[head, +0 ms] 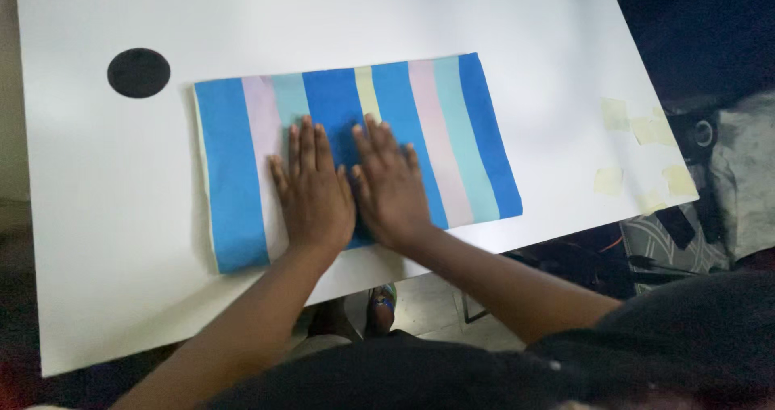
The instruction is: The person folds a blue and white striped towel on a white table, then folds a white towel. Both towels are folded into neat rectangles and placed on the table.
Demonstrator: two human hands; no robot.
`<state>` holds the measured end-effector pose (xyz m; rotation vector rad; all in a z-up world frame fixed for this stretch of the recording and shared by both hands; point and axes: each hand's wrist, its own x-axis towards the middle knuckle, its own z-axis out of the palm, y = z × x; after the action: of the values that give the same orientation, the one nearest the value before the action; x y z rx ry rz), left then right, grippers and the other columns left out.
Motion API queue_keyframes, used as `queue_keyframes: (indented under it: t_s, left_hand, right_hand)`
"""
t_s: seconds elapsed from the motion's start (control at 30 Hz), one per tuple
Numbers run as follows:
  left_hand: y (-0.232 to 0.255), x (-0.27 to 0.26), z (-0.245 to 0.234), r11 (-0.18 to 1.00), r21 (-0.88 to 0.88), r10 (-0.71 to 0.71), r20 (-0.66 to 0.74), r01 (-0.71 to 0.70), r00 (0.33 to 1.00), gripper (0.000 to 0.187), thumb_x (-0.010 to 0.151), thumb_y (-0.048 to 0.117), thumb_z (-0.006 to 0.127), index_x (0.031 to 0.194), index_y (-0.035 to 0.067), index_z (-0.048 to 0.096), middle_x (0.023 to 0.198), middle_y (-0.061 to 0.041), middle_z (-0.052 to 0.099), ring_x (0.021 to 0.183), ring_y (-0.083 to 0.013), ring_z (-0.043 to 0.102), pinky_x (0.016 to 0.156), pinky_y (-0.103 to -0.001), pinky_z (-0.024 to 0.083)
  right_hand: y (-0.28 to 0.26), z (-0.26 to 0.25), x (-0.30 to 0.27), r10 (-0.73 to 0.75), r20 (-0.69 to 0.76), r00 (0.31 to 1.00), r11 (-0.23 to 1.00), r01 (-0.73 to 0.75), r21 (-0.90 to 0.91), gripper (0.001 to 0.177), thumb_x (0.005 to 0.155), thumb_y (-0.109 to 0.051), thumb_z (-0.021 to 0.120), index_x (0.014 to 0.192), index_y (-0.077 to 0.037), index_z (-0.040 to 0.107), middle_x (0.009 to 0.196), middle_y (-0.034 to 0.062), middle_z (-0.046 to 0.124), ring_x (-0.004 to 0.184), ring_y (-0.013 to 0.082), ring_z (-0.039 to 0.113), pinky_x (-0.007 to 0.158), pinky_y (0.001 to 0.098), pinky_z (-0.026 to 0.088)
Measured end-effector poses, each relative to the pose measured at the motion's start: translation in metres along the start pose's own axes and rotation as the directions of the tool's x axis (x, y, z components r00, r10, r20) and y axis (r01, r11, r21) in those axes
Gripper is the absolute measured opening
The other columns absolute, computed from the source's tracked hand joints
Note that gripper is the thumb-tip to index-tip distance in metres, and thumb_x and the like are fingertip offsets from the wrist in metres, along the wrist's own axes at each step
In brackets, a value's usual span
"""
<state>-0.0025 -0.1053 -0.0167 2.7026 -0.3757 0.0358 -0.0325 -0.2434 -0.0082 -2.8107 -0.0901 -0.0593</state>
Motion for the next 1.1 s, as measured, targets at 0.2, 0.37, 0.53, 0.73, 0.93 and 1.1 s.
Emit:
queue_keyframes:
  t_s: [0.2,0.37,0.53,0.73,0.93,1.1]
  left_hand:
    - [-0.027,-0.042,-0.008,0.990,0.123,0.049,0.128,-0.065,0.991,0.074,0.103,0.050,0.034,0.162,0.007,0.017,0.171,-0.008,0.005,0.157,-0.0277,0.000,0.124,-0.055,-0.001]
    - [-0.067,-0.054,-0.021,0.977,0.201,-0.082,0.044,0.072,0.996,0.075,0.104,0.051,0.027,0.162,0.004,0.015,0.171,-0.014,0.003,0.157,-0.0319,-0.002,0.122,-0.057,-0.001]
    - [-0.081,-0.070,-0.032,0.971,0.150,-0.185,-0.035,0.188,0.982,0.077,0.105,0.049,0.031,0.161,-0.003,0.017,0.169,-0.021,0.003,0.155,-0.0391,-0.003,0.121,-0.059,0.001]
    - [-0.048,-0.053,-0.036,0.949,0.184,-0.249,-0.062,0.256,0.967,0.068,0.101,0.028,0.049,0.160,0.003,0.026,0.170,-0.025,0.002,0.155,-0.0410,-0.006,0.121,-0.060,0.001]
    - [0.017,-0.029,-0.028,0.938,0.070,0.318,0.208,-0.339,0.925,0.066,0.101,0.034,0.047,0.159,0.014,0.024,0.171,-0.011,0.005,0.156,-0.0335,0.000,0.120,-0.057,0.005]
    - [0.044,-0.048,-0.009,0.919,-0.025,0.375,0.353,-0.392,0.857,0.066,0.100,0.039,0.046,0.159,0.016,0.026,0.169,-0.008,0.008,0.156,-0.0308,0.004,0.122,-0.058,0.005]
  right_hand:
    - [0.032,-0.002,-0.042,-0.037,0.103,0.994,0.996,0.046,-0.080,0.067,0.107,-0.049,0.016,0.164,-0.014,0.016,0.173,0.0084,0.012,0.159,0.0255,0.008,0.127,0.0536,0.004]
    - [0.103,-0.032,-0.057,0.193,0.046,0.980,0.965,-0.181,-0.189,0.070,0.105,-0.051,0.011,0.164,-0.012,0.011,0.172,0.0086,0.008,0.157,0.0270,0.005,0.124,0.0530,0.001]
    - [0.144,-0.034,-0.061,0.261,-0.063,0.963,0.950,-0.268,-0.163,0.067,0.107,-0.048,0.023,0.161,-0.008,0.024,0.169,0.0154,0.017,0.156,0.0332,0.013,0.124,0.0509,0.011]
    - [0.149,-0.042,-0.044,0.407,-0.173,0.897,0.912,-0.411,0.014,0.049,0.097,-0.020,0.064,0.143,-0.006,0.057,0.149,0.0177,0.055,0.141,0.0330,0.048,0.118,0.0433,0.041]
    - [0.129,-0.076,-0.015,0.761,0.076,0.644,0.611,-0.752,0.247,0.053,0.085,-0.027,0.079,0.126,0.002,0.063,0.116,0.0201,0.072,0.103,0.0309,0.072,0.095,0.0418,0.056]
    - [0.137,-0.073,-0.012,0.757,0.058,0.651,0.625,-0.747,0.225,0.044,0.108,-0.039,0.055,0.121,-0.001,0.074,0.111,0.0202,0.074,0.100,0.0338,0.070,0.092,0.0441,0.054]
